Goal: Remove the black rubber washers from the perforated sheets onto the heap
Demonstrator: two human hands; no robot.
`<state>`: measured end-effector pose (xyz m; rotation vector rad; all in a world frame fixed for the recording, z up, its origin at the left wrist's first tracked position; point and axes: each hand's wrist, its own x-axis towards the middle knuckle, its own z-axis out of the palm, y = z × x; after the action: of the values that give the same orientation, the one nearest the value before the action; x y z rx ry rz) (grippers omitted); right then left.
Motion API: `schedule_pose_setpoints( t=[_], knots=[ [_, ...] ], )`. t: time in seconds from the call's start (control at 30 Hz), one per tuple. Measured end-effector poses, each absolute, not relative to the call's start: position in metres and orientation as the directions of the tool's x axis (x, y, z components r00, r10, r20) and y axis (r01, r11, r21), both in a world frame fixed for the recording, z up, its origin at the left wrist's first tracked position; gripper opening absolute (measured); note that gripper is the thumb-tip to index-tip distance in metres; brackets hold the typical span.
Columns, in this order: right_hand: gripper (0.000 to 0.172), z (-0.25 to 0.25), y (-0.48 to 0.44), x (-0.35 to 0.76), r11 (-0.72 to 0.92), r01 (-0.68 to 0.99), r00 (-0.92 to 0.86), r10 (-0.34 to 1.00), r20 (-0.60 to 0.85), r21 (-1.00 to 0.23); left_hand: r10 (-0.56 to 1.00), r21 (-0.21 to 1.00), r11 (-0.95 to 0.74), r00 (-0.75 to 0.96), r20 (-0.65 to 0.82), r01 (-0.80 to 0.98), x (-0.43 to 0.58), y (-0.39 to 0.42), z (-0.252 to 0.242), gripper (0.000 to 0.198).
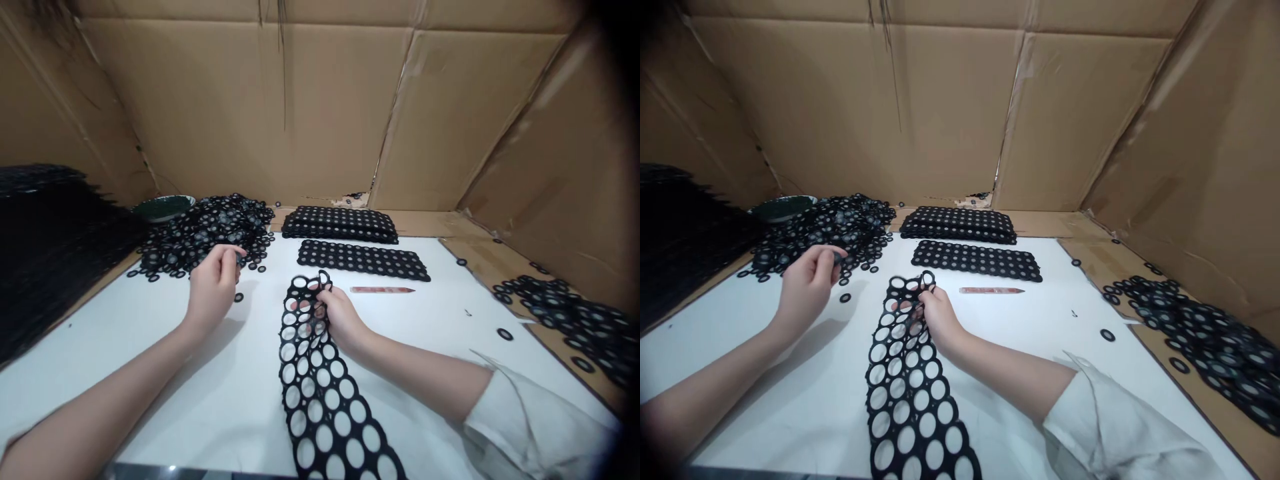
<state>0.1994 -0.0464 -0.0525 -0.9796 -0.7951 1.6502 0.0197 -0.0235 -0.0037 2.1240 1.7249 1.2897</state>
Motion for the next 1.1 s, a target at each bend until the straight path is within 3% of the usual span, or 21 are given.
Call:
schedule_pose_setpoints(
  t=[0.1,0.2,0.27,0.37,0.53,0.67,0.77,0.93,1.0,1.1],
  knots=[
    [0.018,-0.055,-0.046,0.2,-0.244,-0.405,-0.16,0.968,-0.195,-0.881,0.795,0.411,-0.451,0.147,0.589,0.792,0.021,-0.028,-0.006,0.025],
    [0.013,-0.055,-0.046,0.199,-0.209,-0.388,-0.151,0.975,-0.162,-0.898,0.704,0.214,-0.626,0.425,0.569,0.749,0.027,-0.034,-0.017,0.021],
    [0.012,-0.054,-0.047,0.198,-0.199,-0.396,-0.123,0.979,-0.163,-0.896,0.682,0.153,-0.656,0.495,0.538,0.739,0.03,-0.036,-0.023,0.021],
    [0.014,-0.049,-0.048,0.198,-0.238,-0.397,-0.101,0.971,-0.216,-0.887,0.763,0.201,-0.6,0.479,0.433,0.774,0.034,-0.038,-0.027,0.025],
    [0.014,-0.046,-0.049,0.199,-0.279,-0.397,-0.124,0.96,-0.25,-0.874,0.862,0.484,-0.502,0.464,0.206,0.717,0.043,-0.042,-0.019,0.025],
    [0.013,-0.048,-0.05,0.198,-0.266,-0.384,-0.137,0.964,-0.23,-0.884,0.898,0.692,-0.408,0.4,0.186,0.595,0.041,-0.034,-0.012,0.027],
    [0.012,-0.048,-0.051,0.196,-0.259,-0.365,-0.157,0.964,-0.215,-0.894,0.942,0.758,-0.326,0.263,0.209,0.564,0.032,-0.023,-0.008,0.027],
    [0.012,-0.048,-0.051,0.196,-0.244,-0.309,-0.125,0.969,-0.215,-0.919,0.829,0.678,-0.375,-0.098,0.55,0.632,0.018,-0.018,-0.005,0.026],
    [0.015,-0.047,-0.051,0.196,-0.232,-0.285,-0.155,0.969,-0.194,-0.93,0.8,0.538,-0.429,0.029,0.6,0.726,0.021,-0.023,-0.009,0.025],
    [0.02,-0.047,-0.053,0.196,-0.184,-0.226,-0.192,0.971,-0.141,-0.957,0.796,0.346,-0.574,0.406,0.45,0.742,0.033,-0.033,-0.02,0.024]
  ],
)
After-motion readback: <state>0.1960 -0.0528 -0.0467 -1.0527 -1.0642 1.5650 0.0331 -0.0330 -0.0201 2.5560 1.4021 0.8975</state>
